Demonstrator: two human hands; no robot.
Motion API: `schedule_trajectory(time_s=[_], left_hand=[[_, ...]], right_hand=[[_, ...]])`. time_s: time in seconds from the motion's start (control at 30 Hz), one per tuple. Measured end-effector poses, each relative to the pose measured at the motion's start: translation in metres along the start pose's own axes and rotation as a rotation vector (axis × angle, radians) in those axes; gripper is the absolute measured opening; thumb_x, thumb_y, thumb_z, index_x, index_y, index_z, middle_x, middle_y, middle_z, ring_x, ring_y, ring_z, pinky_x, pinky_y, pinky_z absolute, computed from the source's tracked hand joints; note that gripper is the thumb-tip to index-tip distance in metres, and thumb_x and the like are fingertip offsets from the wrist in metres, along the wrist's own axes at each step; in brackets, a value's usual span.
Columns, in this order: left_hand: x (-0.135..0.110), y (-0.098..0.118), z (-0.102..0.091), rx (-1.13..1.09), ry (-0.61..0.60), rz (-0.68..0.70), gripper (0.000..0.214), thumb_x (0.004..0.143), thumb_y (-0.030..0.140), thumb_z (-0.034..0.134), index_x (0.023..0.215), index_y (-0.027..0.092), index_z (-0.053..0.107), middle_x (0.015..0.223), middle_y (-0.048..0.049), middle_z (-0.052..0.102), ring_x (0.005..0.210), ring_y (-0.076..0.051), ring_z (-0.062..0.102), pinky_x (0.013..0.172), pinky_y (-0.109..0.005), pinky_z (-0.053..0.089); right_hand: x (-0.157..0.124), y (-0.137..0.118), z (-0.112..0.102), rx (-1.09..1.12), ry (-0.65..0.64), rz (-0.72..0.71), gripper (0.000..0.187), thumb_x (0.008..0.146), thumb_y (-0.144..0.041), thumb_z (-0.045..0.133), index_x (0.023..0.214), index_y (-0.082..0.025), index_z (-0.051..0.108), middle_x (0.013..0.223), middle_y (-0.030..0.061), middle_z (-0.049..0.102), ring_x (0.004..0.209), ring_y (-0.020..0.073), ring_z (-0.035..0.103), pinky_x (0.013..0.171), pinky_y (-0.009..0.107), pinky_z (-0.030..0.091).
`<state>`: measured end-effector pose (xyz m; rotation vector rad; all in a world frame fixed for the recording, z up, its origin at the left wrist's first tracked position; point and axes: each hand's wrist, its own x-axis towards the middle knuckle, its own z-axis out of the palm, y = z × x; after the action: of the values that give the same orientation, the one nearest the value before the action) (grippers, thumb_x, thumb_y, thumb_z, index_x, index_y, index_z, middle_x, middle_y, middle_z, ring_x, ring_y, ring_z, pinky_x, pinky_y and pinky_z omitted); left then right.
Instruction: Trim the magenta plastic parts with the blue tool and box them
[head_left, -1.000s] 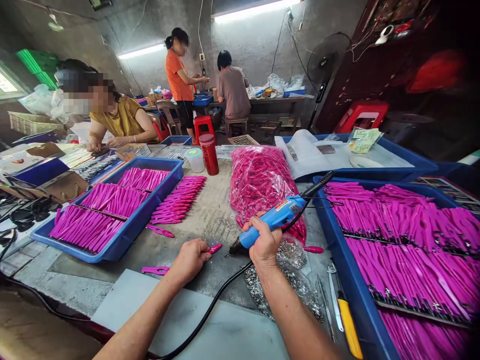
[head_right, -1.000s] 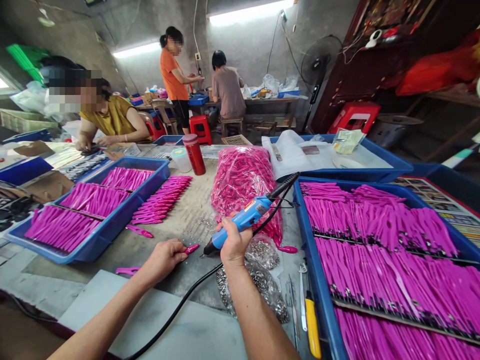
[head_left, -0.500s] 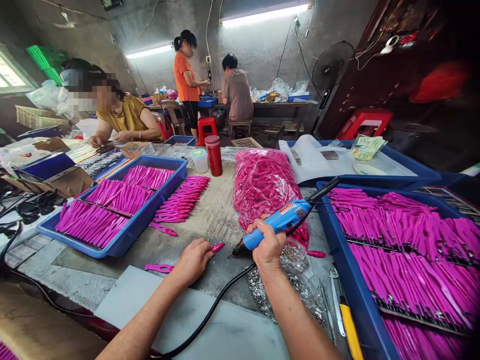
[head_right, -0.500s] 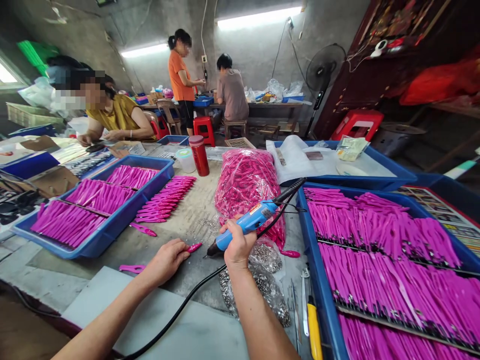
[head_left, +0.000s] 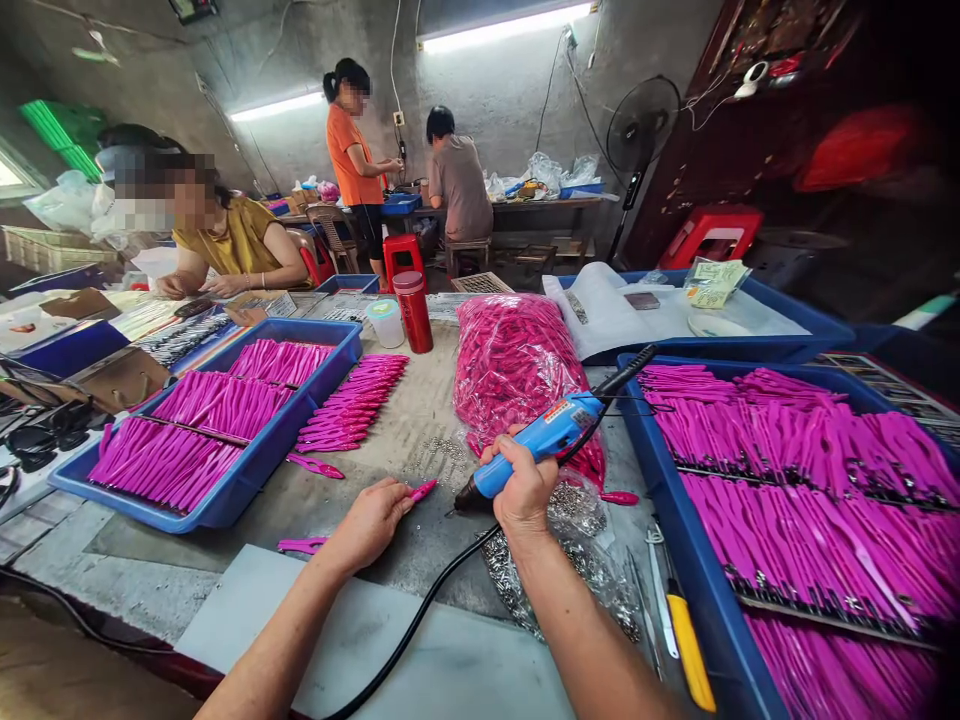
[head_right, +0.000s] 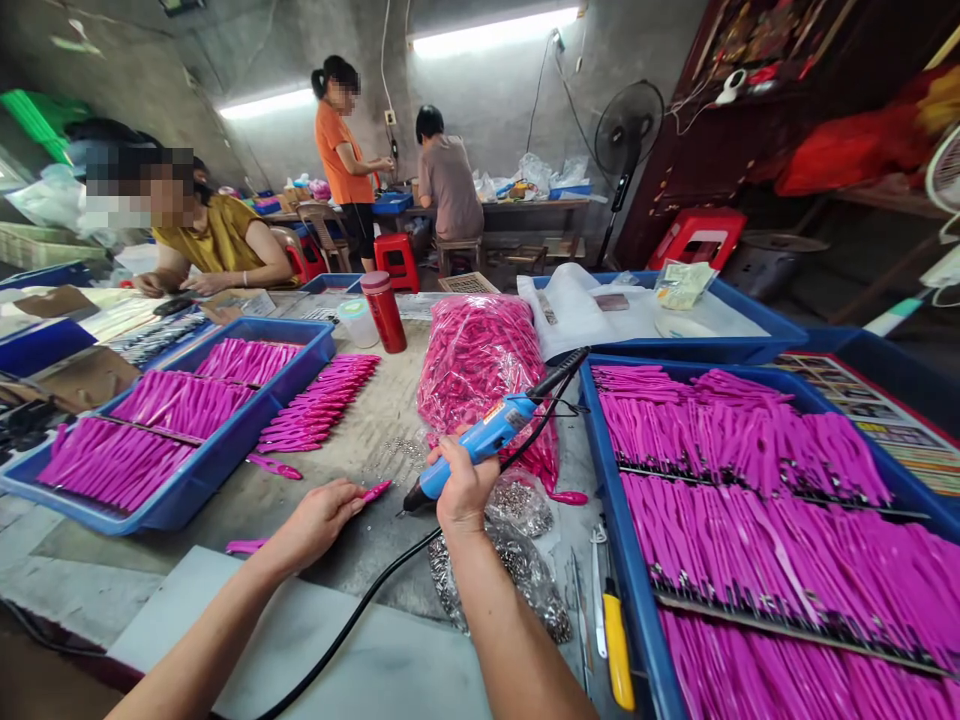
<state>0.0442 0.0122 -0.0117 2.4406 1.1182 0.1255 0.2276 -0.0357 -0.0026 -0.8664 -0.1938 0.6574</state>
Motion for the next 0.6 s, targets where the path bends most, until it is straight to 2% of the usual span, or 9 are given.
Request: schedule_trajectory(time_s=[0.23, 0.4, 0.6], left_hand=[[-0.006, -0.001, 0.011, 0.031, 0.091, 0.044, 0.024, 0.091, 0.026, 0.041, 0.081, 0.019, 0.062, 0.079, -0.0028, 0.06, 0.077, -0.014, 0.058, 0.071, -0.023, 0.046], [-0.006, -0.001, 0.027, 0.084, 0.157, 0.013, 0.02, 0.088, 0.019, 0.047, 0.073, 0.019, 0.061, 0.08, -0.004, 0.061, 0.08, -0.017, 0.058, 0.074, -0.026, 0.046], [-0.004, 0.01, 0.027, 0.107, 0.1, -0.091, 0.02, 0.087, 0.016, 0.05, 0.071, 0.019, 0.061, 0.081, -0.0042, 0.061, 0.084, -0.018, 0.057, 0.075, -0.026, 0.043]], right_hand=[[-0.001, 0.0, 0.001, 0.006, -0.033, -0.014, 0.039, 0.053, -0.034, 0.069, 0.082, -0.018, 0.048, 0.048, -0.0055, 0.052, 0.041, 0.0151, 0.05, 0.047, 0.027, 0.041], [-0.007, -0.003, 0.002, -0.038, -0.088, -0.081, 0.035, 0.057, -0.033, 0.068, 0.081, -0.017, 0.049, 0.05, -0.005, 0.053, 0.043, 0.0146, 0.051, 0.051, 0.029, 0.042], [-0.018, -0.004, 0.014, -0.107, -0.203, -0.175, 0.033, 0.061, -0.031, 0.069, 0.084, -0.017, 0.05, 0.057, -0.0048, 0.055, 0.045, 0.0139, 0.053, 0.054, 0.03, 0.044]])
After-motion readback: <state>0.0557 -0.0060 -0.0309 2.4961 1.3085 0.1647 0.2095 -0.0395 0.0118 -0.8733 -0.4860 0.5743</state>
